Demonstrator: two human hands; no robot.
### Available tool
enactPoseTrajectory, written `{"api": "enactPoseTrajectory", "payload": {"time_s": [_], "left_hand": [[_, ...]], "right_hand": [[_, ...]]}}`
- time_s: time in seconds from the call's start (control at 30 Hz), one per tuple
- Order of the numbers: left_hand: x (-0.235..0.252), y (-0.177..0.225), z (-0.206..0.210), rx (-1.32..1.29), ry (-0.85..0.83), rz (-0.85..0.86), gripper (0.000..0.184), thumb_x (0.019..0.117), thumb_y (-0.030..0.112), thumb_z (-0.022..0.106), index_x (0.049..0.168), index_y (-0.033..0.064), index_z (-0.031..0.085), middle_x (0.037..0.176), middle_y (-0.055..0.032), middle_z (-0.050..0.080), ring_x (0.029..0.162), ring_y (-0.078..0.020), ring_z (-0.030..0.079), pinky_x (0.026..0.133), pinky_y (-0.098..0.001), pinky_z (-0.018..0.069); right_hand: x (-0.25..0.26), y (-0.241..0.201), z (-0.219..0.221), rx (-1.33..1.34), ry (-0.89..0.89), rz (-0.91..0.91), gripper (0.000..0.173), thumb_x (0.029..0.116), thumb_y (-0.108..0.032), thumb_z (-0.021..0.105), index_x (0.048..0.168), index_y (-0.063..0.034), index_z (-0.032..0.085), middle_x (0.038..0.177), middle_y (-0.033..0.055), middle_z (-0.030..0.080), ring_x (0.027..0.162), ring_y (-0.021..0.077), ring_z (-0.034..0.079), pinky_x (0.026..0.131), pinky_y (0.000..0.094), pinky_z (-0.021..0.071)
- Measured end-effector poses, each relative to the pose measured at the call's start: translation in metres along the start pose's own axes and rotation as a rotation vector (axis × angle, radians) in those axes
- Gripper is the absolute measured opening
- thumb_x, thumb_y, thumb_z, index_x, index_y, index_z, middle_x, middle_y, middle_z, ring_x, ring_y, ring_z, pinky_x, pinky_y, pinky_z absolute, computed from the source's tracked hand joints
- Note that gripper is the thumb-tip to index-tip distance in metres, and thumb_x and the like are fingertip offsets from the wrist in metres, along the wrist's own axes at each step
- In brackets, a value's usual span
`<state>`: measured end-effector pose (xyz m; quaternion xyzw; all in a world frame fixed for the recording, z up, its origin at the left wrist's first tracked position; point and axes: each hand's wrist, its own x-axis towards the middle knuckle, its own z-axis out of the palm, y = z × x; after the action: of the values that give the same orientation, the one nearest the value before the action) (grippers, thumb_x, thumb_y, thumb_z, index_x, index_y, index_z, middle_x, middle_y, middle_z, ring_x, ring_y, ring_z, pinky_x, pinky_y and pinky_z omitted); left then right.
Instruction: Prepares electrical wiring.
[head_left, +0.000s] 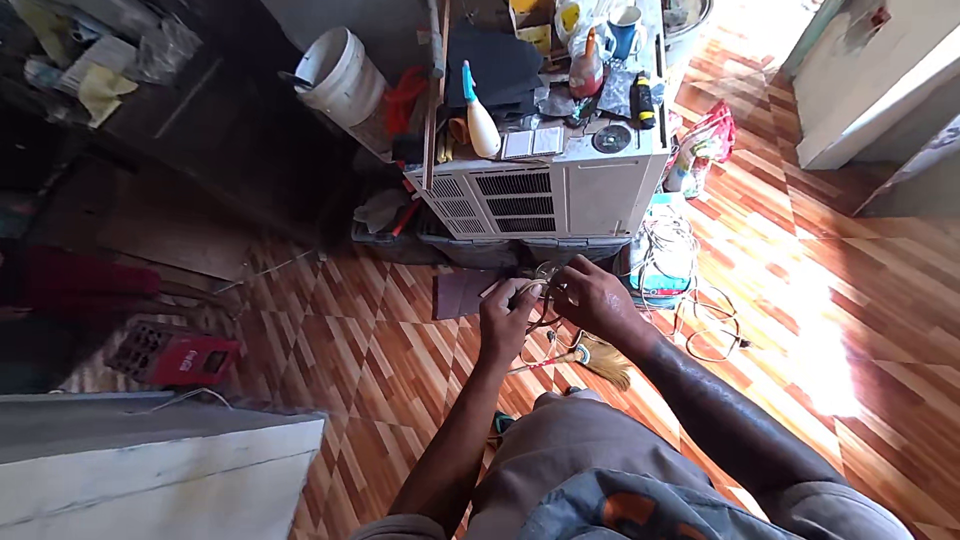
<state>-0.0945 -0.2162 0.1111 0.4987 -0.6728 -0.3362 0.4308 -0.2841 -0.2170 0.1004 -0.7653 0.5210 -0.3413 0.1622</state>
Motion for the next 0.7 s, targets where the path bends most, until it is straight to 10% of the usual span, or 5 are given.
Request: {"api": "enactPoseTrajectory", "payload": {"time_s": [0.2, 0.3, 0.5, 0.63, 0.7], "left_hand": [[-0.019, -0.030, 0.008, -0.180, -0.128, -0.218, 0.036, 0.1000, 0.020, 0.065, 0.130, 0.0015, 0.058, 0.111, -0.0085, 0.070, 0.093, -0.0167, 0.071, 0.082, -0.0359, 0.0619], [-0.033, -0.038, 0.015, -0.394, -0.286, -0.444, 0.028, 0.0963, 0.015, 0.070, 0.118, 0.0005, 0.061, 0.081, -0.0065, 0.068, 0.059, -0.0129, 0.062, 0.053, -0.0286, 0.0537], [-0.030, -0.068, 0.014, 0.386, -0.407, -0.500, 0.030, 0.0956, 0.033, 0.068, 0.106, 0.0050, 0.069, 0.088, -0.0098, 0.068, 0.082, -0.0239, 0.066, 0.080, -0.0473, 0.0550], [-0.040, -0.106, 0.019, 0.583, -0.431, -0.511, 0.032, 0.0987, 0.033, 0.061, 0.114, 0.0054, 0.067, 0.098, -0.0170, 0.071, 0.095, -0.0340, 0.070, 0.084, -0.0555, 0.0546], [-0.046, -0.130, 0.017, 0.582, -0.390, -0.463, 0.033, 0.0999, 0.034, 0.059, 0.114, 0.0054, 0.067, 0.098, -0.0169, 0.072, 0.095, -0.0332, 0.071, 0.086, -0.0542, 0.0550]], "right_hand": [[-0.012, -0.005, 0.026, 0.120, -0.024, 0.126, 0.021, 0.0984, -0.023, 0.060, 0.105, -0.0052, 0.069, 0.090, 0.0090, 0.071, 0.075, 0.0228, 0.069, 0.068, 0.0456, 0.0595], [-0.015, -0.007, 0.036, 0.264, -0.052, 0.301, 0.026, 0.1005, -0.025, 0.053, 0.111, -0.0053, 0.067, 0.083, 0.0080, 0.070, 0.074, 0.0202, 0.069, 0.071, 0.0433, 0.0584], [-0.030, 0.011, 0.065, 0.051, -0.150, 0.278, 0.028, 0.0950, -0.026, 0.062, 0.113, -0.0072, 0.072, 0.139, 0.0169, 0.058, 0.124, 0.0319, 0.059, 0.103, 0.0477, 0.0519], [-0.045, -0.016, 0.058, 0.537, -0.185, 0.405, 0.019, 0.0976, -0.019, 0.058, 0.102, -0.0028, 0.067, 0.091, 0.0056, 0.067, 0.083, 0.0144, 0.066, 0.077, 0.0352, 0.0561], [-0.040, -0.031, 0.047, 1.094, -0.281, 0.639, 0.020, 0.1060, -0.017, 0.045, 0.099, -0.0034, 0.058, 0.067, 0.0025, 0.053, 0.057, 0.0134, 0.055, 0.061, 0.0326, 0.0548]]}}
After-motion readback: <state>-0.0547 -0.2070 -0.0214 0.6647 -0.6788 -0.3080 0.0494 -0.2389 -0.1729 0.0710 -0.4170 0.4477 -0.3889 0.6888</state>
